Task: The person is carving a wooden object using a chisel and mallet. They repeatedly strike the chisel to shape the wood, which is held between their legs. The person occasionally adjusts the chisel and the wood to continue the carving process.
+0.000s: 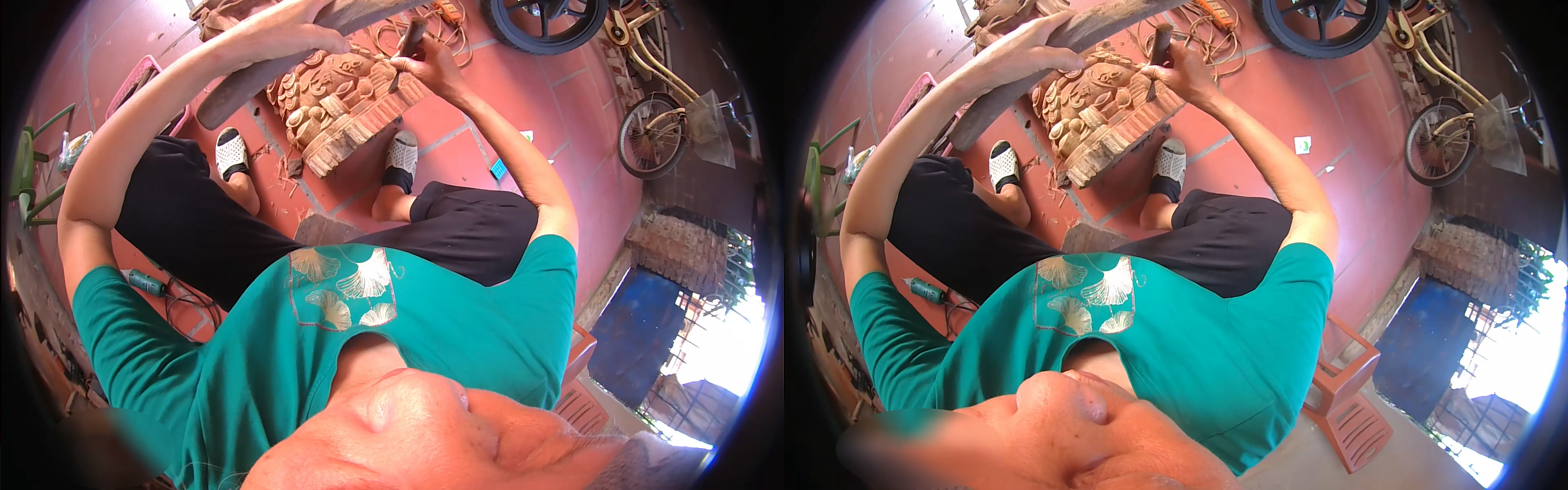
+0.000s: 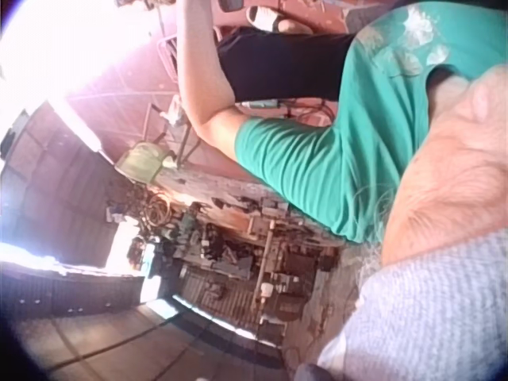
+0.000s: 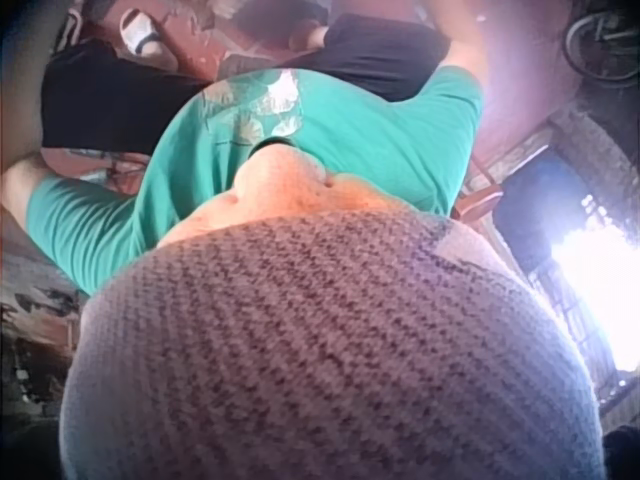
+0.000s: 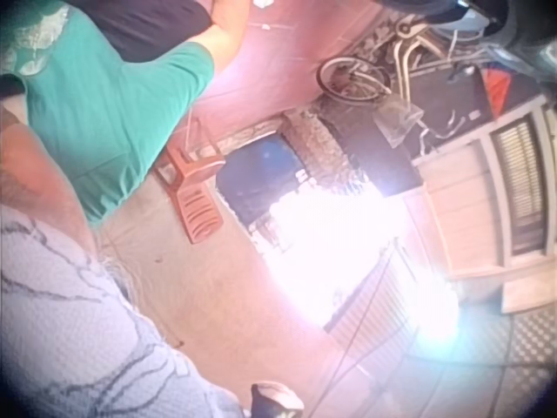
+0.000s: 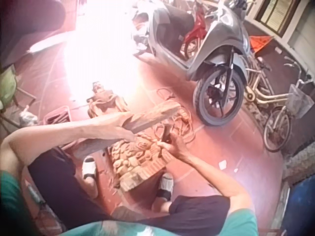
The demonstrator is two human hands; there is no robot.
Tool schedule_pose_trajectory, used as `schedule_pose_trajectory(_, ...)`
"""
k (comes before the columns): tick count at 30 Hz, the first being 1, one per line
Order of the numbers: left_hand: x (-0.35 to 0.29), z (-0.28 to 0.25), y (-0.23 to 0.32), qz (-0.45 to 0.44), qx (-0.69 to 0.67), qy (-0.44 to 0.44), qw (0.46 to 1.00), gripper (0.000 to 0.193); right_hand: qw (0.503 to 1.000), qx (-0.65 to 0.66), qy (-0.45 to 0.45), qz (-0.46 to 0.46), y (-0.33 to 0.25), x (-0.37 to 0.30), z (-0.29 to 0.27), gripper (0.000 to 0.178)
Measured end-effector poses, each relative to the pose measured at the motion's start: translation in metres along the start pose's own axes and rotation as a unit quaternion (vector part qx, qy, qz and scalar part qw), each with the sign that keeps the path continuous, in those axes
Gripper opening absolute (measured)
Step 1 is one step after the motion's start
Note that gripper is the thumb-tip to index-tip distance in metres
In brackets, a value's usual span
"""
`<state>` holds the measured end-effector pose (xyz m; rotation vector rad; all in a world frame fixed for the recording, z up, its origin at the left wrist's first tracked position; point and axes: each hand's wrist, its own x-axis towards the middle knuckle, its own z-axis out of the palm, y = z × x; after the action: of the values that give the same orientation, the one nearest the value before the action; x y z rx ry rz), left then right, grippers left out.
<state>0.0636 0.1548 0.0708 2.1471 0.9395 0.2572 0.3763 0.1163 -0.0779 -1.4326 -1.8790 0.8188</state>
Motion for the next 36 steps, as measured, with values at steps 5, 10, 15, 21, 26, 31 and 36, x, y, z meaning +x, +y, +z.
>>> schedule_pose_trajectory(5,-0.017,-0.022,0.031,-0.024,0.035,-0.016,0.999,0.069,0.999,-0.003,-0.009,-0.036,-0.010,-0.006,0.005,0.041)
schedule_pose_trajectory(10,-0.024,-0.019,0.023,-0.019,0.030,0.019,0.999,0.068,0.997,-0.026,-0.024,-0.066,-0.044,-0.001,0.013,0.044)
schedule_pose_trajectory(15,-0.025,0.020,-0.007,0.016,-0.024,0.072,0.997,0.067,0.993,-0.090,-0.038,-0.068,-0.048,0.000,0.014,0.042)
schedule_pose_trajectory(21,-0.036,0.032,-0.013,0.040,-0.003,0.053,0.998,0.062,0.984,-0.151,-0.063,-0.069,-0.046,0.006,0.011,0.039)
schedule_pose_trajectory(26,-0.054,0.016,0.018,0.025,-0.080,0.149,0.985,0.059,0.989,-0.115,-0.047,-0.080,-0.045,0.005,0.013,0.038)
schedule_pose_trajectory(31,-0.077,0.019,0.035,0.050,-0.057,0.244,0.967,0.053,0.989,-0.115,-0.051,-0.079,-0.054,0.004,0.011,0.041)
schedule_pose_trajectory(36,-0.094,0.103,0.022,-0.036,-0.144,0.246,0.958,0.061,0.988,-0.107,-0.077,-0.084,-0.054,0.005,0.013,0.041)
